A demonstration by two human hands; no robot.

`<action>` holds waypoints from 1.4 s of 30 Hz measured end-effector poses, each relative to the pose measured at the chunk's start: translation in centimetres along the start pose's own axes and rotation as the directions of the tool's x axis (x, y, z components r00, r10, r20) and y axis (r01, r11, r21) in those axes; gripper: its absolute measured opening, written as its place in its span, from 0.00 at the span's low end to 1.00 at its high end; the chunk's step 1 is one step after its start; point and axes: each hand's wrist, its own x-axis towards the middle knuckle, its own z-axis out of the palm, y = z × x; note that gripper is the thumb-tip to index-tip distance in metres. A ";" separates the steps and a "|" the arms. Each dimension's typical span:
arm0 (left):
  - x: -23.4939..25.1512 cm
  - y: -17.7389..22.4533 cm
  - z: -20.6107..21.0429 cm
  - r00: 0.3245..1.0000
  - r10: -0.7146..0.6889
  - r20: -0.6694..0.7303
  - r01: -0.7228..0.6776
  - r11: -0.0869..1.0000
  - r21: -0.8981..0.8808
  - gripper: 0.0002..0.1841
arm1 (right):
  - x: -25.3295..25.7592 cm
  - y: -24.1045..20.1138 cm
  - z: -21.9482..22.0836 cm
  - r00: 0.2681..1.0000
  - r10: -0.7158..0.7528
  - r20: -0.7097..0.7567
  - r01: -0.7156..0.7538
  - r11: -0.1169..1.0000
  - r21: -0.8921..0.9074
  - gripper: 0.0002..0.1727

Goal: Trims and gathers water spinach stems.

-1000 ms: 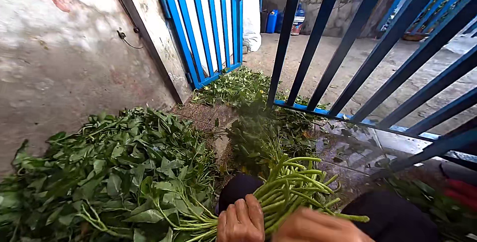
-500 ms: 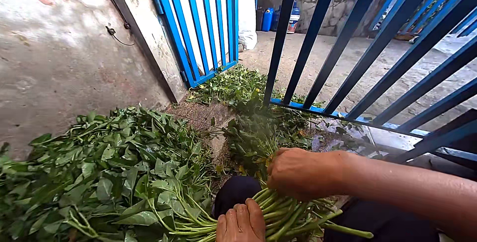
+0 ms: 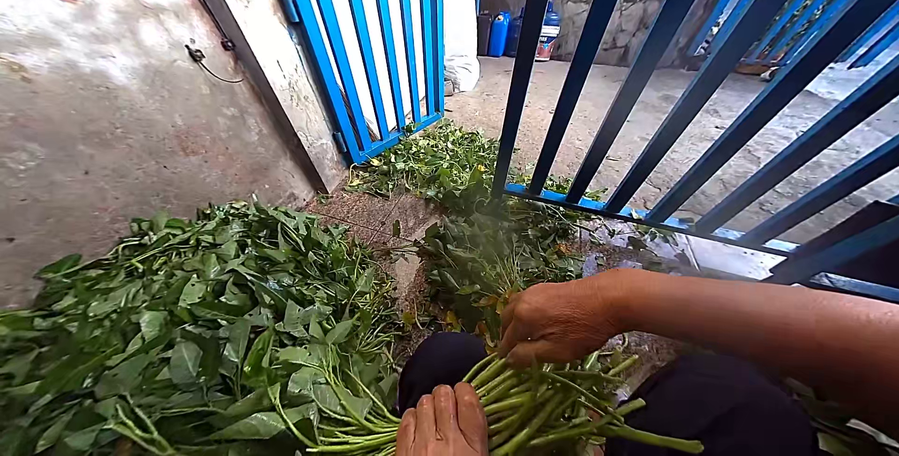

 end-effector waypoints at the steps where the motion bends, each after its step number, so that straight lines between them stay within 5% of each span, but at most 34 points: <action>1: 0.1 0.0 0.0 1.000 0.005 0.003 -0.005 1.000 -0.002 0.09 | -0.1 -0.3 -0.3 1.000 0.002 0.011 -0.002 1.000 0.006 0.23; 8: -0.1 -0.1 0.4 0.998 0.053 -0.039 -0.052 0.999 0.009 0.09 | 0.6 -1.1 -1.5 1.000 0.014 0.024 -0.011 0.994 -0.108 0.12; 14: -0.1 -0.5 0.4 0.998 0.053 -0.016 -0.053 0.998 0.020 0.19 | 1.7 -0.7 0.8 0.983 -0.114 -0.145 0.018 0.844 -0.536 0.18; 19: 0.1 -1.2 0.1 0.997 0.065 0.031 -0.066 0.998 0.021 0.25 | 0.1 2.2 3.6 0.943 -0.190 -0.275 -0.020 0.789 -0.614 0.30; 22: 0.9 -1.3 -0.4 0.992 0.076 0.097 -0.077 0.997 0.005 0.32 | -1.3 3.8 4.3 0.922 -0.097 -0.375 -0.111 0.862 -0.495 0.23; 24: 1.4 -1.1 -0.6 0.987 0.083 0.134 -0.087 0.996 0.019 0.35 | -2.7 2.9 2.6 0.921 0.150 -0.359 -0.216 0.964 -0.153 0.22; 26: 1.6 -1.0 -0.7 0.984 0.082 0.158 -0.088 0.996 0.032 0.36 | -4.2 1.4 1.0 0.848 0.236 -0.474 -0.252 0.967 0.031 0.26; 28: 1.8 -1.1 -0.7 0.983 0.077 0.167 -0.081 0.997 0.016 0.37 | -5.0 0.0 0.8 0.723 0.060 -0.689 -0.199 0.972 -0.124 0.23; 30: 1.9 -1.1 -0.7 0.981 0.072 0.180 -0.072 0.997 -0.009 0.38 | -4.6 -2.3 1.7 0.648 -0.126 -0.751 -0.136 0.951 -0.277 0.12; 34: 1.8 -1.2 -0.6 0.982 0.078 0.172 -0.081 0.997 0.013 0.37 | -2.1 -4.1 6.0 0.756 -0.214 -0.618 -0.175 0.845 -0.506 0.07; 42: 1.9 -1.6 -0.7 0.974 0.079 0.210 -0.082 0.997 0.004 0.40 | -1.5 -4.1 8.3 0.700 -0.223 -0.678 -0.222 0.834 -0.504 0.05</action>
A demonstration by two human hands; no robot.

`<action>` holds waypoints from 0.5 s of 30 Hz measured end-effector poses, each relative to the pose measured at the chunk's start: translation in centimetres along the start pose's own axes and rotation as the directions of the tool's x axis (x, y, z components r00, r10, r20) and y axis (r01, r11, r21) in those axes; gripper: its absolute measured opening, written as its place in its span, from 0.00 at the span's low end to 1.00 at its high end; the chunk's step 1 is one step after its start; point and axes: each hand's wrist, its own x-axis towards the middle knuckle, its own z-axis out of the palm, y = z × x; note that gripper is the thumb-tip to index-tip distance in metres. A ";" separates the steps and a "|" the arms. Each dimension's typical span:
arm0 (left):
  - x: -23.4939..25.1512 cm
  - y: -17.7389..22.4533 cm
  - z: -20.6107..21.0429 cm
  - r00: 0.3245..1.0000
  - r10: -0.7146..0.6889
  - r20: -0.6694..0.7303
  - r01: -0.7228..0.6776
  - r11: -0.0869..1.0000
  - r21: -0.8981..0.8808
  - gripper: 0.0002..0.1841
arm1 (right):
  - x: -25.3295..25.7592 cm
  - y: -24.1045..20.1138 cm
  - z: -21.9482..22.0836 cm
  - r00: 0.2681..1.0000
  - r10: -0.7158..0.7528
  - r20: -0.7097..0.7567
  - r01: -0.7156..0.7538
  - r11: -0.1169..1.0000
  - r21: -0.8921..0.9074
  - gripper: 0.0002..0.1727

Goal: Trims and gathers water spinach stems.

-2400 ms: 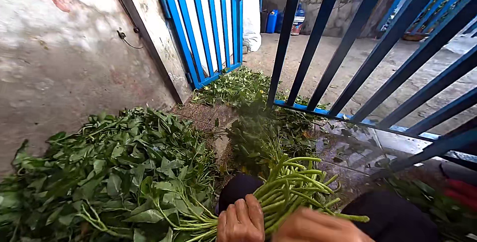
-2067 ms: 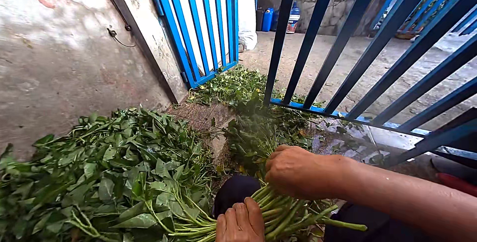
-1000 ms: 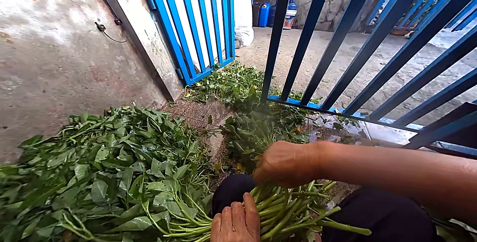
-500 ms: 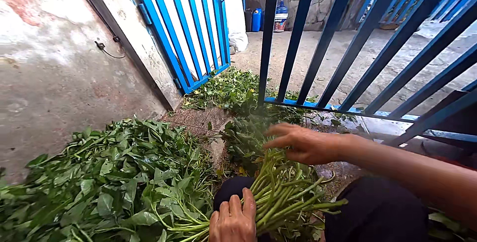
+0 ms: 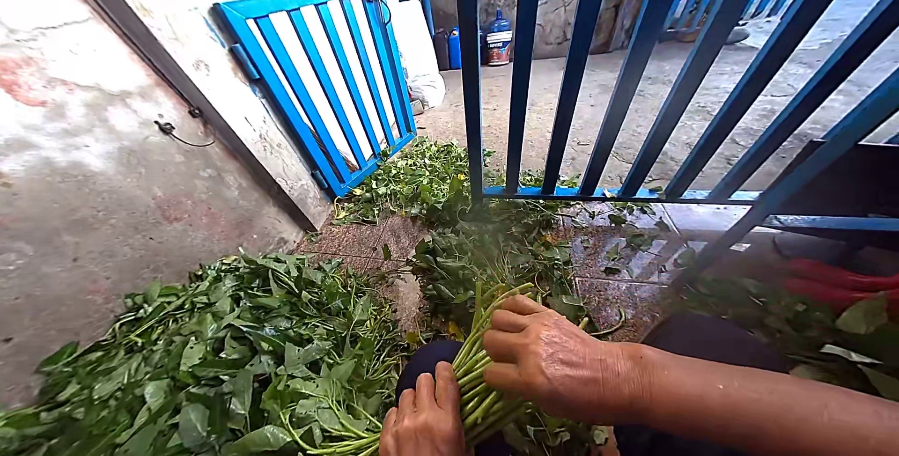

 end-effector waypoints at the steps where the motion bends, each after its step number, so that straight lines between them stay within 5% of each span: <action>1: 0.0 -0.1 0.0 1.000 0.009 0.003 -0.009 1.000 -0.007 0.40 | 0.1 -0.2 -0.1 1.000 0.000 0.029 0.000 1.000 0.006 0.04; 5: 0.2 -0.3 0.0 0.999 0.031 0.026 -0.030 0.999 -0.026 0.42 | 0.7 -0.9 -0.8 0.991 0.062 0.117 -0.051 0.994 -0.098 0.03; 8: 0.4 -0.3 -0.3 0.998 0.005 0.056 -0.002 0.998 -0.062 0.44 | 1.1 -1.2 -0.7 0.998 0.022 0.051 -0.010 0.976 -0.219 0.10; 15: 0.0 -0.3 -0.1 1.000 0.007 0.010 -0.007 0.999 -0.049 0.58 | 1.1 0.5 0.9 0.998 0.004 -0.067 -0.010 0.996 -0.084 0.07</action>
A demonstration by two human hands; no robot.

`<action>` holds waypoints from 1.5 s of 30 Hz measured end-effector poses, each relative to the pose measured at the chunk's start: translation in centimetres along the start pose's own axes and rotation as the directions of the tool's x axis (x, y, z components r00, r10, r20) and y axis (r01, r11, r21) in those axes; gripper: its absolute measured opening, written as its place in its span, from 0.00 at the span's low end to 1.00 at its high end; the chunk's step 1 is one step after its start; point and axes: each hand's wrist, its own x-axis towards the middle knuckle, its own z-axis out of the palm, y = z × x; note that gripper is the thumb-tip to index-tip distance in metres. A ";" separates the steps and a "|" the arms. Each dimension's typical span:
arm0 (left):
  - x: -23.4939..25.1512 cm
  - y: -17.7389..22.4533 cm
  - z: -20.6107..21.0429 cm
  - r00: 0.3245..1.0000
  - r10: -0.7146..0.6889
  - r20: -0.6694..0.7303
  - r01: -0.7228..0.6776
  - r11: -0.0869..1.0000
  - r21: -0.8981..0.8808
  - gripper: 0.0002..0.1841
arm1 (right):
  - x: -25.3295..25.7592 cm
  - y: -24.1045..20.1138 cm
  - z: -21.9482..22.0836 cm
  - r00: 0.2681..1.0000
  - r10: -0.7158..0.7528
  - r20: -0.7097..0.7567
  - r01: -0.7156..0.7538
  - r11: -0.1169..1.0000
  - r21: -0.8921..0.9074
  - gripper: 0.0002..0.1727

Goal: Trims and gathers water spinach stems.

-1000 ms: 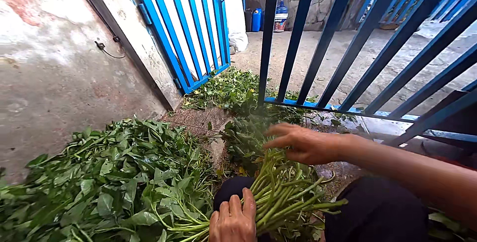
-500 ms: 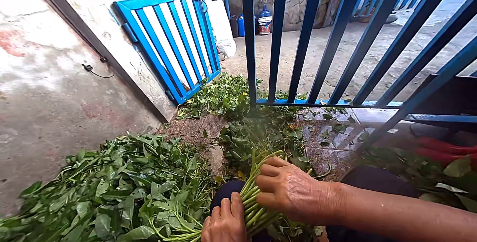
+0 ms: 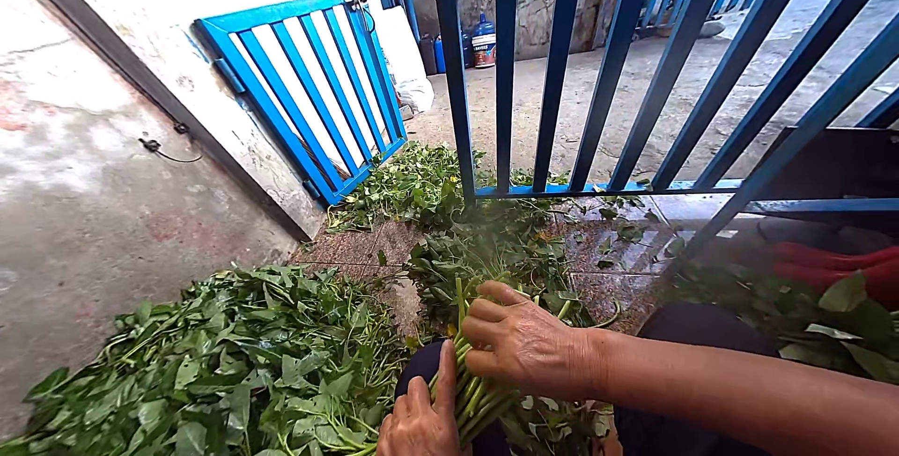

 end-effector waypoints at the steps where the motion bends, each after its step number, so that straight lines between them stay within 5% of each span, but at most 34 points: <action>1: 0.0 0.0 0.0 1.000 0.002 0.005 -0.002 1.000 0.004 0.58 | 0.1 -0.2 0.0 1.000 0.001 -0.017 -0.001 1.000 -0.016 0.08; 7: 0.0 -0.2 -0.1 0.998 0.000 0.055 0.000 1.000 -0.004 0.56 | 0.2 -1.2 -0.8 0.997 0.019 0.078 -0.006 0.987 -0.160 0.11; 13: 0.2 -0.1 -0.1 0.998 0.012 0.060 -0.013 1.000 0.013 0.56 | 0.0 0.1 -0.7 0.971 0.008 0.237 0.005 0.998 -0.055 0.09; 26: -0.4 -0.6 0.2 0.999 0.045 -0.011 -0.045 0.999 0.019 0.54 | 0.8 1.2 0.2 0.973 -0.171 0.156 0.159 0.983 0.088 0.07; 36: -1.4 -1.7 0.3 0.996 0.019 -0.082 -0.022 0.999 -0.032 0.51 | 0.8 0.0 0.9 0.988 -0.151 -0.010 0.150 0.970 0.191 0.06; 45: -0.9 -1.2 0.5 0.997 0.036 -0.061 -0.037 0.999 -0.008 0.52 | 1.4 0.6 -1.0 0.949 -0.171 0.265 0.137 0.980 0.142 0.11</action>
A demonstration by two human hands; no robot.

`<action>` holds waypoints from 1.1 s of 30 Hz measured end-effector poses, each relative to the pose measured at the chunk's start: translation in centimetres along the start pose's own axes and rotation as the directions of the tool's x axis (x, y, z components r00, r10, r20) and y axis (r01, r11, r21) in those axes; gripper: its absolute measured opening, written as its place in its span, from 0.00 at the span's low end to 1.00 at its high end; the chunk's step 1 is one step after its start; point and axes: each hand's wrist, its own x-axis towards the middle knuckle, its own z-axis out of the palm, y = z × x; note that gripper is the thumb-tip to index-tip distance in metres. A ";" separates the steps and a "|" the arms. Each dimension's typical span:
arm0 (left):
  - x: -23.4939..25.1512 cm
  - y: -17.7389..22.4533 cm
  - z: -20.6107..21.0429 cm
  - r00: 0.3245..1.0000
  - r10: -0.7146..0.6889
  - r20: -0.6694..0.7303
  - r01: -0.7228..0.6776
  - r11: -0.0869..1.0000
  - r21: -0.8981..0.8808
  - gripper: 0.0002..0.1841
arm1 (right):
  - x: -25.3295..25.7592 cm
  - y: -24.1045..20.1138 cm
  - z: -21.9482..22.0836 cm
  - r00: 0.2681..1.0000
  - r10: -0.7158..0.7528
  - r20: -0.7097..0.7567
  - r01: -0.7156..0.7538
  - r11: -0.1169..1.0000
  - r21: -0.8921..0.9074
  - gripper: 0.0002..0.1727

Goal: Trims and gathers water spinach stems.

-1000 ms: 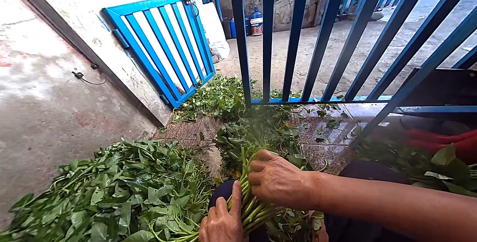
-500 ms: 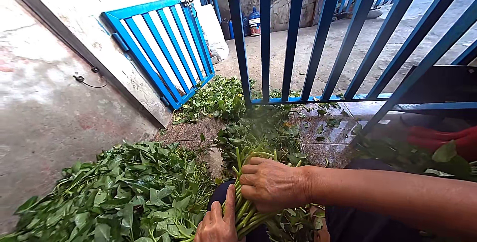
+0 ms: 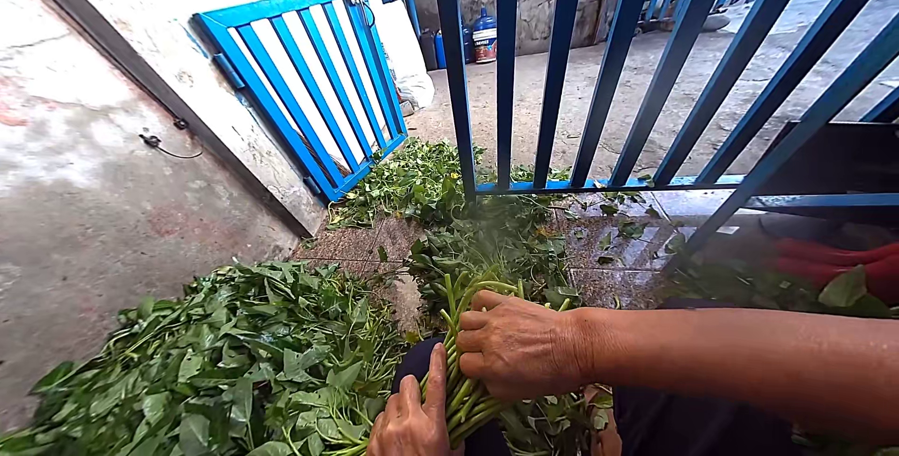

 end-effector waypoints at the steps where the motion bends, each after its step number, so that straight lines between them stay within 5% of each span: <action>1: 0.0 0.1 0.0 1.000 -0.002 -0.007 0.002 1.000 0.001 0.52 | -0.2 0.1 -0.1 1.000 0.019 0.015 -0.019 0.999 0.039 0.12; 13: -0.3 -0.2 0.0 0.998 -0.052 -0.031 0.050 0.996 -0.080 0.52 | 1.1 -0.1 -0.6 0.986 -0.039 -0.161 0.025 0.996 -0.091 0.12; 22: -0.3 -0.5 0.0 0.998 -0.058 -0.030 0.054 0.993 -0.105 0.53 | 2.6 0.6 -1.4 0.997 -0.009 -0.077 0.008 1.000 -0.004 0.16; 27: -0.4 -0.6 0.1 0.998 -0.050 -0.036 0.046 0.994 -0.103 0.51 | 2.9 0.6 -2.9 0.993 0.083 0.086 -0.107 0.939 0.327 0.09; 33: -0.3 -0.5 -0.1 0.997 -0.071 0.009 0.071 0.992 -0.104 0.52 | 3.1 -0.4 -4.6 0.999 -0.048 -0.012 0.050 0.982 0.180 0.08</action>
